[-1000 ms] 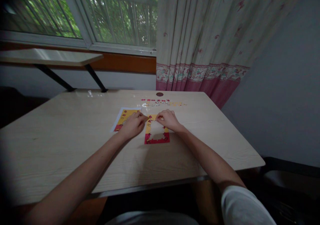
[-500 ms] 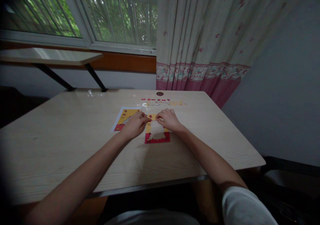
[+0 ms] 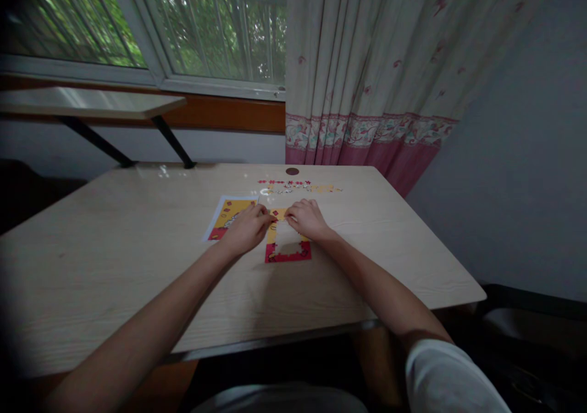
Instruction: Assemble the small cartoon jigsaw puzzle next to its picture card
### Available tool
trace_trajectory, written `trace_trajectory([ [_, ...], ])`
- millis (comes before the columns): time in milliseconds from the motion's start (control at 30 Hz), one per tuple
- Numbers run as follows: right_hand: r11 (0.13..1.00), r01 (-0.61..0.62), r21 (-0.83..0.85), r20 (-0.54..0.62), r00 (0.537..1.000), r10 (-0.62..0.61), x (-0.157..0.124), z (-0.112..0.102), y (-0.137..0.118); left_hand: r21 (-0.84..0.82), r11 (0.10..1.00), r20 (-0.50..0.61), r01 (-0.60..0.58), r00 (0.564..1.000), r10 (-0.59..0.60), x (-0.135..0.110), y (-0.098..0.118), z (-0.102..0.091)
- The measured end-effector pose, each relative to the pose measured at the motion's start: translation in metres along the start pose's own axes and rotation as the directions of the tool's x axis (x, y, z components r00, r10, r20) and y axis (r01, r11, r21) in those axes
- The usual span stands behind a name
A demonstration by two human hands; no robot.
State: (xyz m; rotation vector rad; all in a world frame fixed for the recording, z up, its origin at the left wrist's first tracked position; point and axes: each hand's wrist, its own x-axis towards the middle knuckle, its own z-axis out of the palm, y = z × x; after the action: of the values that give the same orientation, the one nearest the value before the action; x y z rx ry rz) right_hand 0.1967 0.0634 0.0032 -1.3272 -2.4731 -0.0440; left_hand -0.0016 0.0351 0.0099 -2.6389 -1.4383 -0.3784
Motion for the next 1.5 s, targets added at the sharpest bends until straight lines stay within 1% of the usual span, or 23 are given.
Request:
trace_trajectory([
  [233,0.994,0.106,-0.025,0.051,0.993,-0.105,0.000,-0.002,-0.002,0.078,0.997,0.012,-0.018,1.000,0.017,0.000,0.003,-0.003],
  [433,0.995,0.104,0.012,0.053,0.993,-0.105,-0.001,-0.001,0.001,0.112,0.993,0.007,-0.047,0.999,0.047,0.002,0.006,-0.005],
  [600,0.990,0.095,0.102,0.013,0.995,-0.097,-0.002,0.004,0.008,0.069,0.998,0.030,-0.006,1.000,0.004,-0.001,0.003,-0.001],
  [700,0.983,0.116,0.141,-0.013,0.993,-0.115,-0.006,-0.001,0.017,0.034,0.999,0.019,-0.002,1.000,0.002,-0.005,-0.001,0.002],
  [800,0.985,0.095,0.142,-0.026,0.995,-0.093,-0.013,-0.009,0.032,0.016,1.000,-0.008,0.005,1.000,-0.005,-0.007,-0.006,0.003],
  [900,0.989,0.073,0.127,-0.004,0.997,-0.073,-0.020,-0.015,0.048,0.009,1.000,-0.002,0.014,1.000,-0.014,-0.009,-0.009,0.003],
  [1033,0.987,0.063,0.149,0.029,0.997,-0.068,-0.024,-0.014,0.061,0.000,1.000,0.006,0.025,1.000,-0.025,-0.009,-0.009,0.005],
  [1233,0.982,0.068,0.177,0.060,0.995,-0.080,-0.022,-0.006,0.060,-0.003,0.999,0.039,0.034,0.999,-0.034,-0.009,-0.008,0.006],
  [1333,0.981,0.056,0.188,0.064,0.996,-0.069,-0.022,-0.005,0.059,-0.008,0.999,0.046,0.039,0.998,-0.039,-0.009,-0.006,0.005],
  [1500,0.979,0.041,0.198,0.071,0.996,-0.056,-0.022,-0.007,0.058,0.030,0.999,0.047,0.043,0.998,-0.044,-0.009,-0.003,0.002],
])
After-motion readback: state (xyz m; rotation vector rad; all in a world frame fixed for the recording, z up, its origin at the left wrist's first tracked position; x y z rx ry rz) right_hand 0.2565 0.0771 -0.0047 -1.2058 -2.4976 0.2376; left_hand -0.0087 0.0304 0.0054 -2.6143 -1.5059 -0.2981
